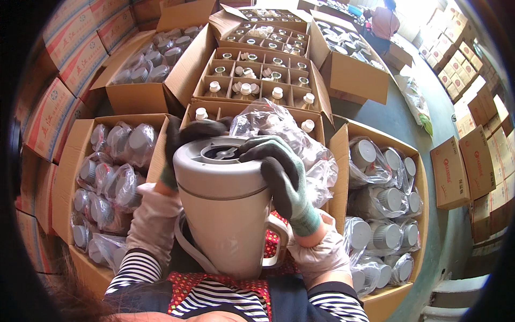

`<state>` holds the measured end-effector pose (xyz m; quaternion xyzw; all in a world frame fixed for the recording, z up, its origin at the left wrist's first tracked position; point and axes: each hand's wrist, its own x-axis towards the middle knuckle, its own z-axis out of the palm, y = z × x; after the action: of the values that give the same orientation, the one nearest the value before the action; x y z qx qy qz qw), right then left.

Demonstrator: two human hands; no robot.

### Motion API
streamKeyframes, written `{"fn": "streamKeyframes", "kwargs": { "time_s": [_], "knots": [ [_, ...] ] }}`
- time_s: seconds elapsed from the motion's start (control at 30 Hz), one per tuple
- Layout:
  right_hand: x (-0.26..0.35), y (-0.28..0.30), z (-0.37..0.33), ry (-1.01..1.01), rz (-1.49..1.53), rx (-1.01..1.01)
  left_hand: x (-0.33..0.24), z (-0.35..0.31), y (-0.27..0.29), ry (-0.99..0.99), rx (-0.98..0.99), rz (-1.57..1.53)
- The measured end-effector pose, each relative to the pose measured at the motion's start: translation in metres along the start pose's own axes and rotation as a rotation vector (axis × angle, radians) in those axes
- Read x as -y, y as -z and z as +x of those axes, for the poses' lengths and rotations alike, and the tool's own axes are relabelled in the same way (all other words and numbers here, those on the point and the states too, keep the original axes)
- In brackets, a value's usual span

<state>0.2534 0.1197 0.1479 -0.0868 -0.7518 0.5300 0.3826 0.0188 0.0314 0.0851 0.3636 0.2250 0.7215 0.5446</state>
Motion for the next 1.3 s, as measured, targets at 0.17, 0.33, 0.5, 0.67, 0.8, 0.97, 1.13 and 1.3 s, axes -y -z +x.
{"fn": "streamKeyframes", "kwargs": {
  "time_s": [0.17, 0.33, 0.5, 0.67, 0.8, 0.97, 1.13, 1.3],
  "knots": [
    [0.038, -0.005, 0.004, 0.169, -0.468, 0.008, 0.036, 0.017, -0.014, -0.155, 0.167, -0.093],
    [-0.018, 0.017, 0.005, 0.096, -0.022, 0.08, 0.009, 0.01, -0.001, -0.022, 0.127, 0.208],
    [-0.006, 0.007, 0.01, -0.025, -0.072, 0.115, -0.029, -0.014, -0.006, 0.024, -0.12, 0.512],
    [0.016, 0.014, 0.012, 0.132, -0.127, 0.07, -0.066, -0.046, -0.075, -0.515, -0.015, 1.141],
    [-0.005, 0.009, 0.012, 0.13, -0.31, 0.123, -0.031, -0.034, -0.018, -0.324, -0.008, 1.034],
    [-0.027, 0.037, 0.018, 0.101, -0.028, 0.048, -0.016, -0.031, -0.048, -0.434, -0.206, 0.789],
    [0.012, 0.011, 0.017, 0.076, -0.192, 0.181, -0.014, -0.03, 0.068, 0.001, -0.138, 0.589],
    [-0.052, 0.024, 0.034, 0.063, -0.044, 0.029, -0.049, -0.028, -0.055, -0.477, -0.056, 1.297]
  ]
}}
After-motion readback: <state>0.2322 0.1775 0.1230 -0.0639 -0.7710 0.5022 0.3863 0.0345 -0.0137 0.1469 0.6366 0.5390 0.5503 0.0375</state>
